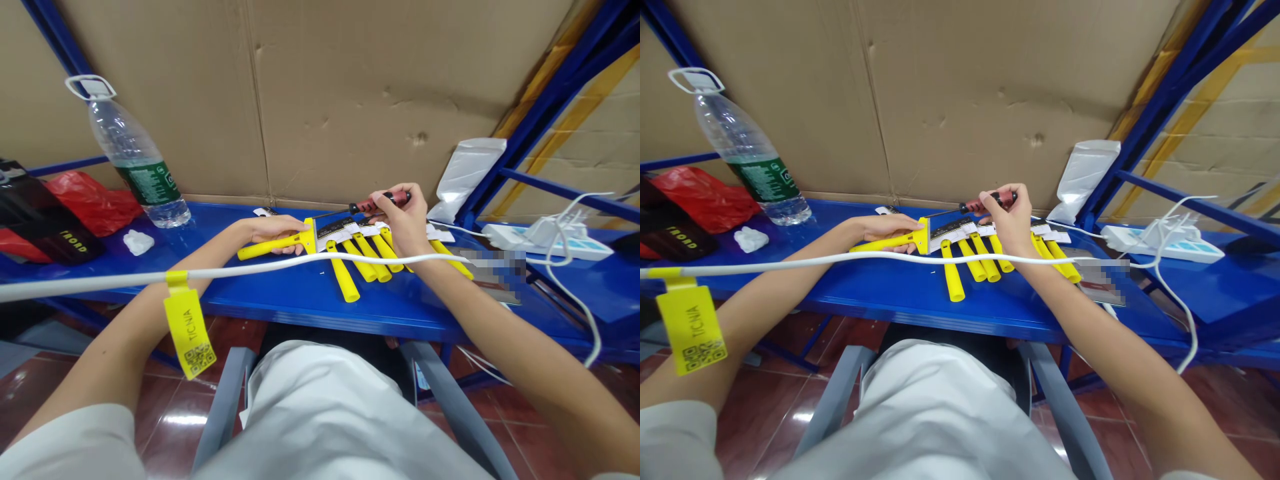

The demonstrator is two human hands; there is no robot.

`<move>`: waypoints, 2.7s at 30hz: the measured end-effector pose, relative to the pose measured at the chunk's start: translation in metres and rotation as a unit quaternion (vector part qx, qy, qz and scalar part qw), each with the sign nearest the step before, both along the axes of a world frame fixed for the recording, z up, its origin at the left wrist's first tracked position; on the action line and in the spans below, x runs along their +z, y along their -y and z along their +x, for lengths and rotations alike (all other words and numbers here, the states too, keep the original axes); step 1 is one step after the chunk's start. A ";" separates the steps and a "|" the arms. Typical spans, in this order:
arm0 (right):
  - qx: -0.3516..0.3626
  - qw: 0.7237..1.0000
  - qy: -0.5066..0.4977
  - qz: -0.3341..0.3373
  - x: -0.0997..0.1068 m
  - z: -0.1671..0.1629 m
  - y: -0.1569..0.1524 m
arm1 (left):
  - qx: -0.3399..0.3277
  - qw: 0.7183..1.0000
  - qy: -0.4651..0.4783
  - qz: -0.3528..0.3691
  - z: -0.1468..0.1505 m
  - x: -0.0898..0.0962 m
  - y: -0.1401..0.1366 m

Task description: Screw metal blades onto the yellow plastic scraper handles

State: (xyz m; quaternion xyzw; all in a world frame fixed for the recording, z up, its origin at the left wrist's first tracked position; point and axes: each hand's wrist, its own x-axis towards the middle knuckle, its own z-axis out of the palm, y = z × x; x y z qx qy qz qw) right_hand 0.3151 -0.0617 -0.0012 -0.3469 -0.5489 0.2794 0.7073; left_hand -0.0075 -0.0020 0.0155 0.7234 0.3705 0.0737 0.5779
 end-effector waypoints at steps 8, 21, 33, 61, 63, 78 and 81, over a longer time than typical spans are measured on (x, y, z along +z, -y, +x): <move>0.147 0.962 -0.177 -0.149 0.016 -0.005 0.012 | 0.124 0.978 0.143 -0.091 0.006 0.002 -0.003; 0.289 0.880 -0.256 -0.278 0.041 -0.012 0.022 | 0.000 0.990 0.141 -0.006 0.035 0.023 0.021; 0.241 0.919 -0.168 -0.264 0.005 -0.026 0.011 | 0.015 0.985 0.168 0.017 0.076 0.038 0.009; 0.215 0.937 -0.077 -0.265 -0.003 -0.031 0.025 | 0.000 0.988 0.127 0.082 0.068 0.019 0.022; 0.211 0.940 -0.072 -0.258 -0.004 -0.031 0.026 | 0.031 0.987 0.117 0.103 0.068 0.019 0.022; 0.138 0.960 -0.101 -0.222 -0.002 -0.022 0.006 | -0.020 0.826 0.065 0.559 0.066 0.019 0.030; 0.123 0.964 -0.101 -0.213 -0.002 -0.017 0.002 | -0.066 0.781 0.047 0.619 0.066 0.011 0.024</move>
